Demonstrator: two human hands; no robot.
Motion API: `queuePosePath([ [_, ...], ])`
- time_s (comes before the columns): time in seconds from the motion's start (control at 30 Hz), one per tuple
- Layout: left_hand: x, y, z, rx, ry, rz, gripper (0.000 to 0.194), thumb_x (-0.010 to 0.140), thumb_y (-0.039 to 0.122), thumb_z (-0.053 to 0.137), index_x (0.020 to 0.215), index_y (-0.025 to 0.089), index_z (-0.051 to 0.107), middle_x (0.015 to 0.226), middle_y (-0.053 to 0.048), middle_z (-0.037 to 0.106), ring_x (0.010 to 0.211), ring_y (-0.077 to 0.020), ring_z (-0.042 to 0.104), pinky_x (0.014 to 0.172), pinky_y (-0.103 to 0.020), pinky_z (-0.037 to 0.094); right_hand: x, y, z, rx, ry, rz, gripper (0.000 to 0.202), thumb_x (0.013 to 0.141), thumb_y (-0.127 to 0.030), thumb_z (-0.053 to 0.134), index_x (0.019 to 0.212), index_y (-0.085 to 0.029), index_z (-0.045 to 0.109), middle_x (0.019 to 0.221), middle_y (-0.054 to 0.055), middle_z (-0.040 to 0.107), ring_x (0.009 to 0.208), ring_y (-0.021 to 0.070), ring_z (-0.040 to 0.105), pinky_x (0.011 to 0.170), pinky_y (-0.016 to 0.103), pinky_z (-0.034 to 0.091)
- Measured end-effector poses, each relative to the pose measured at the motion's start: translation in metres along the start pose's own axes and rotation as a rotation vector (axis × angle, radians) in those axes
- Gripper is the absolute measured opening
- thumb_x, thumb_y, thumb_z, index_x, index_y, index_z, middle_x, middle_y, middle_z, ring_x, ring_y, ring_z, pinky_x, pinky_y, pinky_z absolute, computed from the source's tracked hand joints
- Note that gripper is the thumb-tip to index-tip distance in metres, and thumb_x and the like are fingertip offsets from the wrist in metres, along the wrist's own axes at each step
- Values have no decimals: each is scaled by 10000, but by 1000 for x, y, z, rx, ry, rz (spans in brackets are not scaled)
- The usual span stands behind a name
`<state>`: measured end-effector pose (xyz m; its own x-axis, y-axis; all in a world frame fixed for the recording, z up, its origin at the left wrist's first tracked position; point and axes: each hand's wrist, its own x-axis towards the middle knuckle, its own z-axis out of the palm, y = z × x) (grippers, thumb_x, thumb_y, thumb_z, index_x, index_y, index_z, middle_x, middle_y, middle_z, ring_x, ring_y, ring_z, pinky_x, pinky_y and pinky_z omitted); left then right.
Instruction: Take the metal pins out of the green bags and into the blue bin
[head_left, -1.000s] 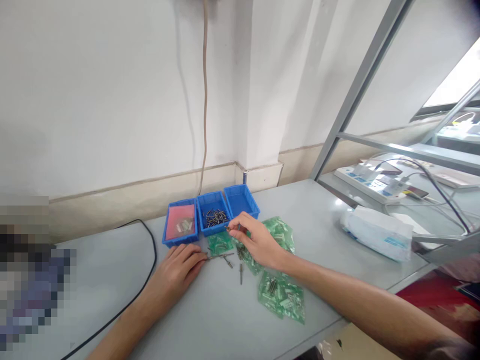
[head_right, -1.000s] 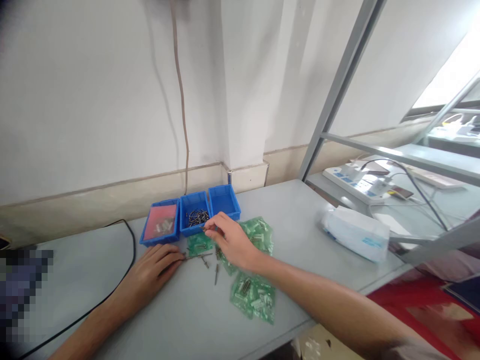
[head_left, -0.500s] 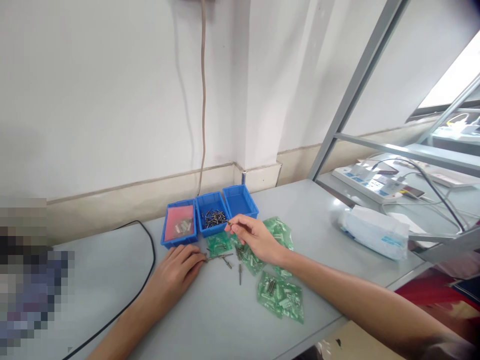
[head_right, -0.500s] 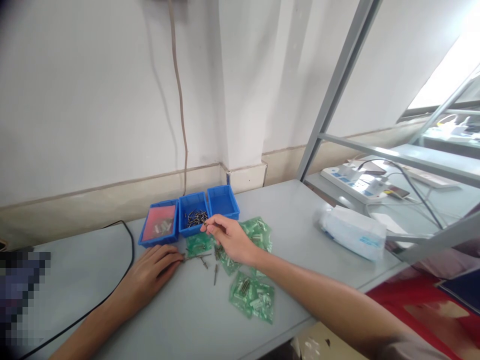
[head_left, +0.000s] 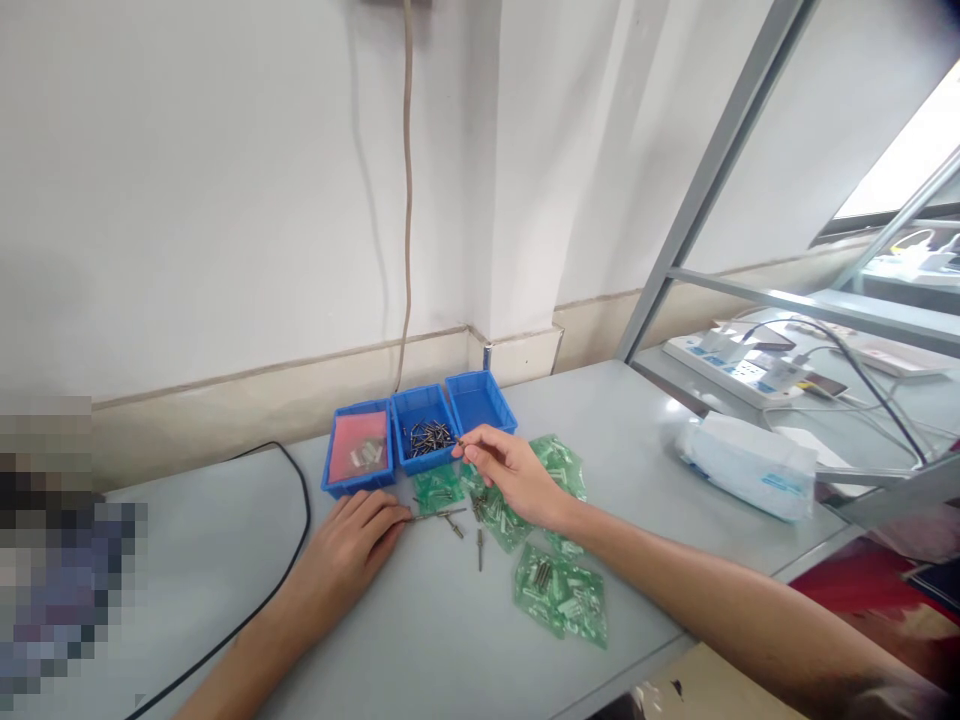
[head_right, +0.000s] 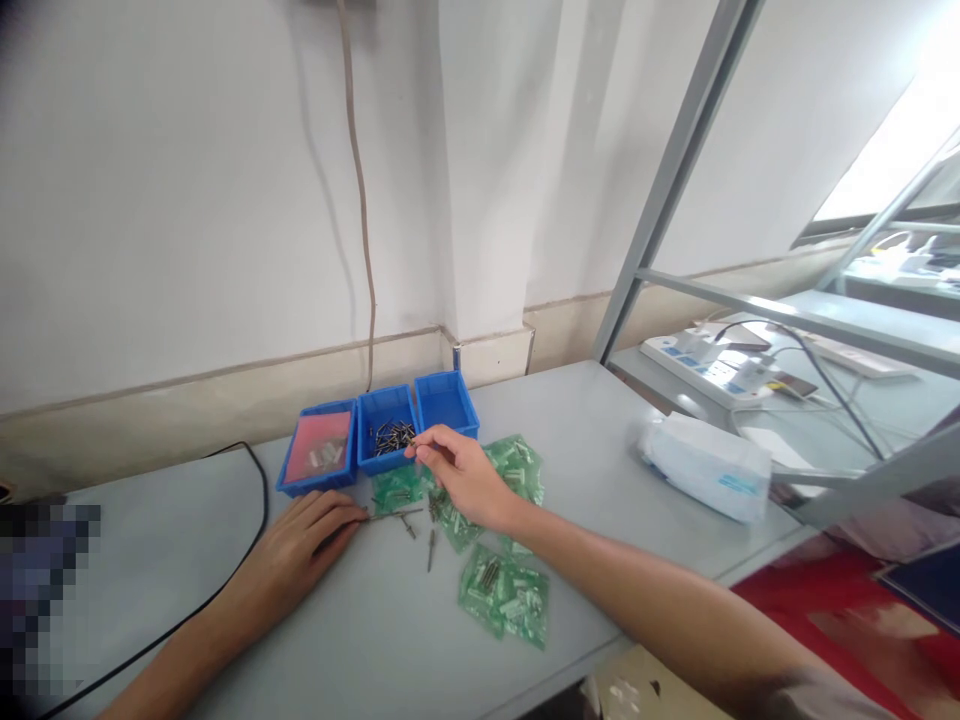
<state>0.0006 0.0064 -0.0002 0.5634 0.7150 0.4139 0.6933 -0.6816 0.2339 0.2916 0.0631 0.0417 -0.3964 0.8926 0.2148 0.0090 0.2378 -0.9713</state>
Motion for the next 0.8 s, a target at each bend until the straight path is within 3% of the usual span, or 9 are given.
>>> queuePosePath([
  [0.5, -3, -3, 5, 28, 12, -26, 275, 1139, 280, 466, 1345, 240, 644, 1139, -73, 687, 998, -219, 640, 895, -383, 518, 1, -1, 0, -37, 26, 14, 354, 1029, -559, 592, 1052, -222, 699, 1069, 46, 720, 650, 131, 478, 605, 293, 428],
  [0.8, -3, -3, 4, 35, 9, -21, 257, 1121, 245, 486, 1284, 257, 685, 1116, -66, 690, 991, -223, 654, 876, -371, 517, 3, 0, -1, -26, 43, 3, 364, 1020, -576, 605, 1047, -226, 702, 1068, 45, 713, 641, 131, 473, 597, 294, 418],
])
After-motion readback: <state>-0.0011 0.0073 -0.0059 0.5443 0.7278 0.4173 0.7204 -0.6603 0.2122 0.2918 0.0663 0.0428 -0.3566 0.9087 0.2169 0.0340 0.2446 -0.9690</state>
